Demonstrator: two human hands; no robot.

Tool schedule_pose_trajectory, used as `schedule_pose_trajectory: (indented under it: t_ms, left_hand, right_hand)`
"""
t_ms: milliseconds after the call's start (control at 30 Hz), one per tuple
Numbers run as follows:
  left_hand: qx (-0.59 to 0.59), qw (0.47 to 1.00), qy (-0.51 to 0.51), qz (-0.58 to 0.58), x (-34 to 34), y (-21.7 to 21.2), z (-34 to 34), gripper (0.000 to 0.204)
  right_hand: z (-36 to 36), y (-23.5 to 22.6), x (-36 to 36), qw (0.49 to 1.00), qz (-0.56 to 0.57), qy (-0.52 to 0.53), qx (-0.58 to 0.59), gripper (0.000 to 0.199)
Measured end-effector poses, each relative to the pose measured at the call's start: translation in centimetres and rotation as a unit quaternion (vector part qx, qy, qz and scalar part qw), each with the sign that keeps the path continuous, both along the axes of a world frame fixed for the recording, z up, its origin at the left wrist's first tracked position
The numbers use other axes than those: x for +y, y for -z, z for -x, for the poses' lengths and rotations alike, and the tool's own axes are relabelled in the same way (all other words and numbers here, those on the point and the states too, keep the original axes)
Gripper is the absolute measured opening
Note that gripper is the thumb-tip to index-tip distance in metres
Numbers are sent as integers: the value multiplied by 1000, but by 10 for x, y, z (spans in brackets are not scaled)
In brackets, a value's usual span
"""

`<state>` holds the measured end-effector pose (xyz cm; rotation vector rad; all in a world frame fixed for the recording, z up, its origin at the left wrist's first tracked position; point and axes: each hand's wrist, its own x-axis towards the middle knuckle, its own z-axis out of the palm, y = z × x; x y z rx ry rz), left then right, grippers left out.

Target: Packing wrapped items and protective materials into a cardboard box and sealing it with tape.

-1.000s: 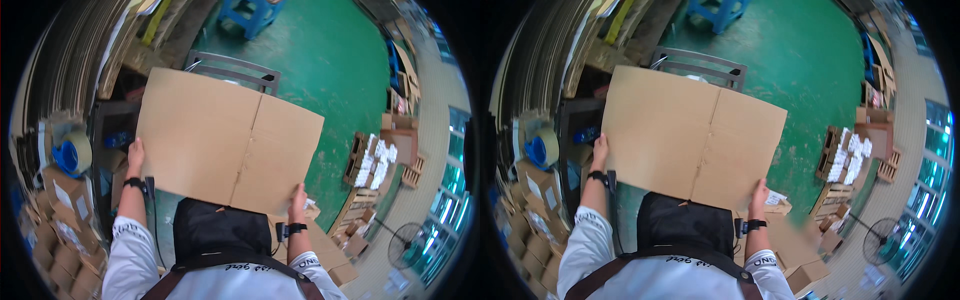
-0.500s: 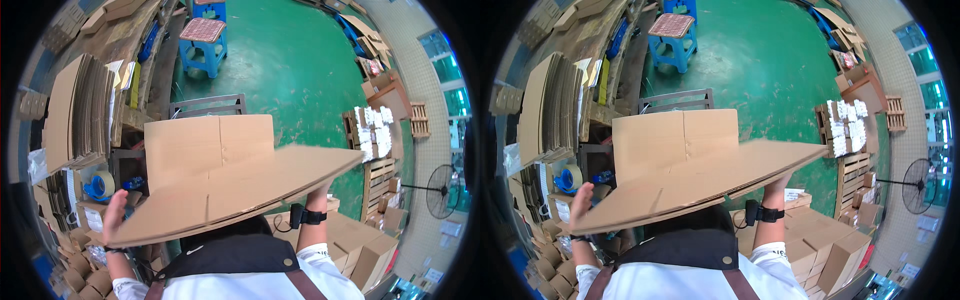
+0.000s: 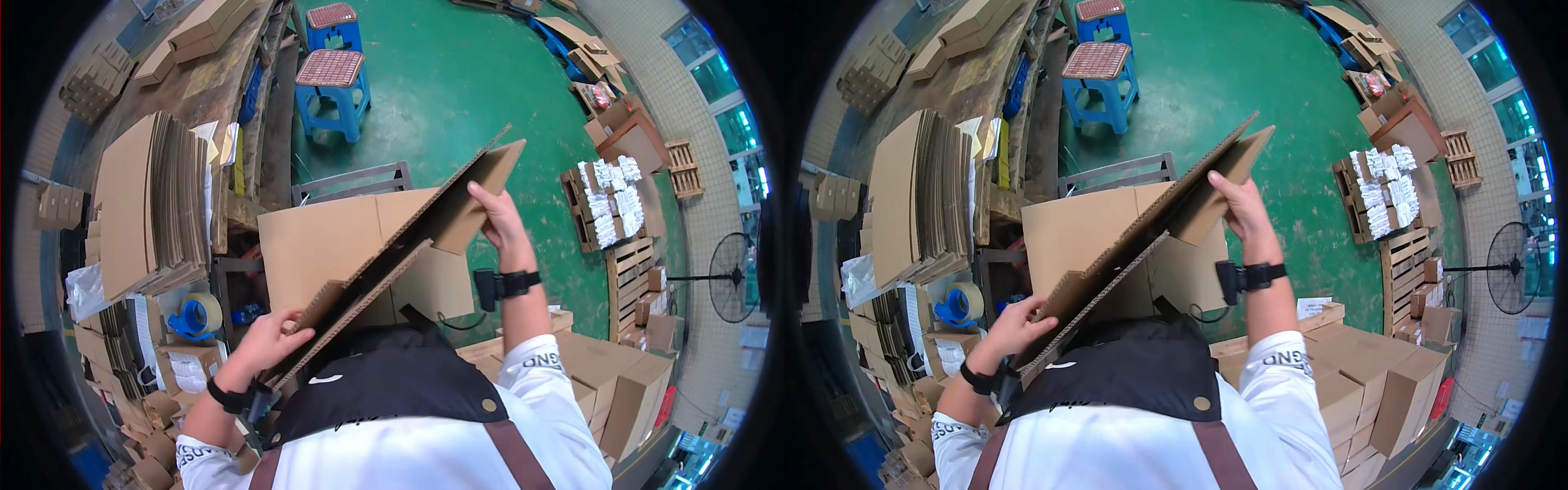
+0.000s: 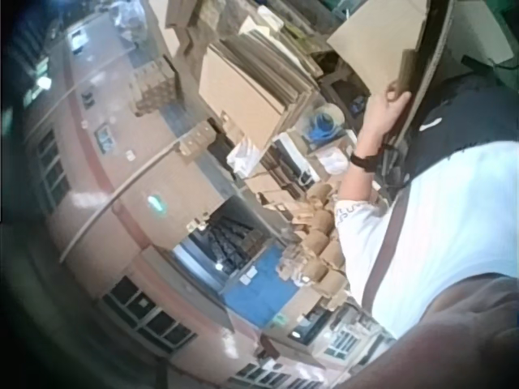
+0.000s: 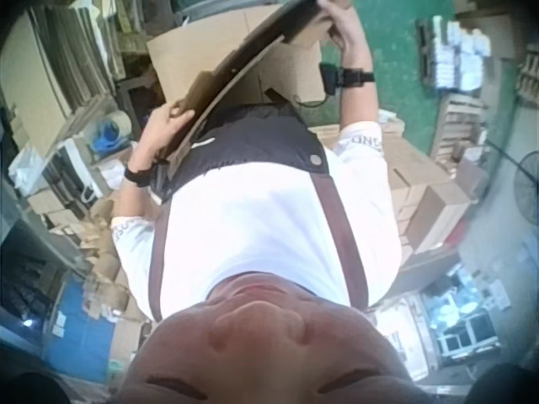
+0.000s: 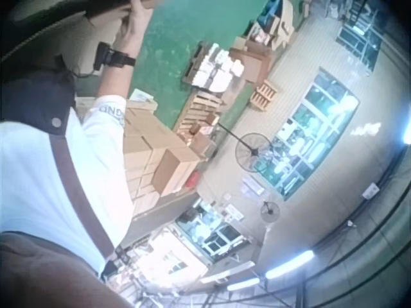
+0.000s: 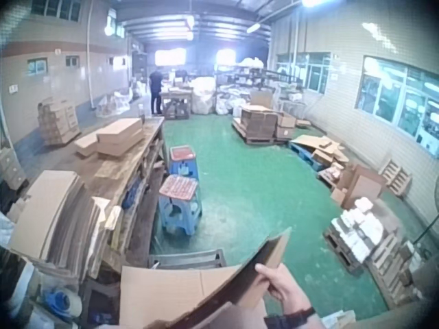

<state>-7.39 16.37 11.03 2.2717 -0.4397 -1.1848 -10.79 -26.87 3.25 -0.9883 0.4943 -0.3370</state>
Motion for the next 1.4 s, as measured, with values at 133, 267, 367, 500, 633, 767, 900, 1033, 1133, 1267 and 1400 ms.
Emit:
schedule_pose_trajectory:
  t_ms: [133,267,367,500,633,767,900,1033,1133,1267,1400]
  left_hand:
    - [73,964,-180,180,82,36,-2,33]
    - [224,824,-463,235,33,-7,-56,41]
    - [-2,926,-372,61,-24,94,-45,95]
    - [74,992,82,-63,-32,123,-25,83]
    - [12,907,420,-29,51,81,-12,46]
    - [-89,890,442,71,83,95,-28,62]
    - [-81,924,375,-6,107,46,-9,91]
    - [-28,978,90,188,123,97,-2,77]
    - [34,924,-247,292,104,121,18,67]
    - [-87,848,-370,370,76,123,25,63]
    - [-215,768,-400,451,83,149,20,50]
  right_hand:
    - [29,-41,-7,966,130,-163,152,50]
    - [31,-38,31,880,287,-308,219,67]
    - [13,-19,125,699,472,-440,309,88]
    - [8,-5,121,423,476,-735,235,90]
    - [56,-31,54,275,644,-706,110,75]
    - [88,25,41,468,633,-615,39,58]
    - [79,24,39,655,464,-591,78,49]
    - [70,24,47,770,331,-530,129,53]
    - [60,15,45,755,321,-551,154,57]
    - [52,21,45,663,394,-619,147,59]
    - [40,14,58,580,447,-661,164,64]
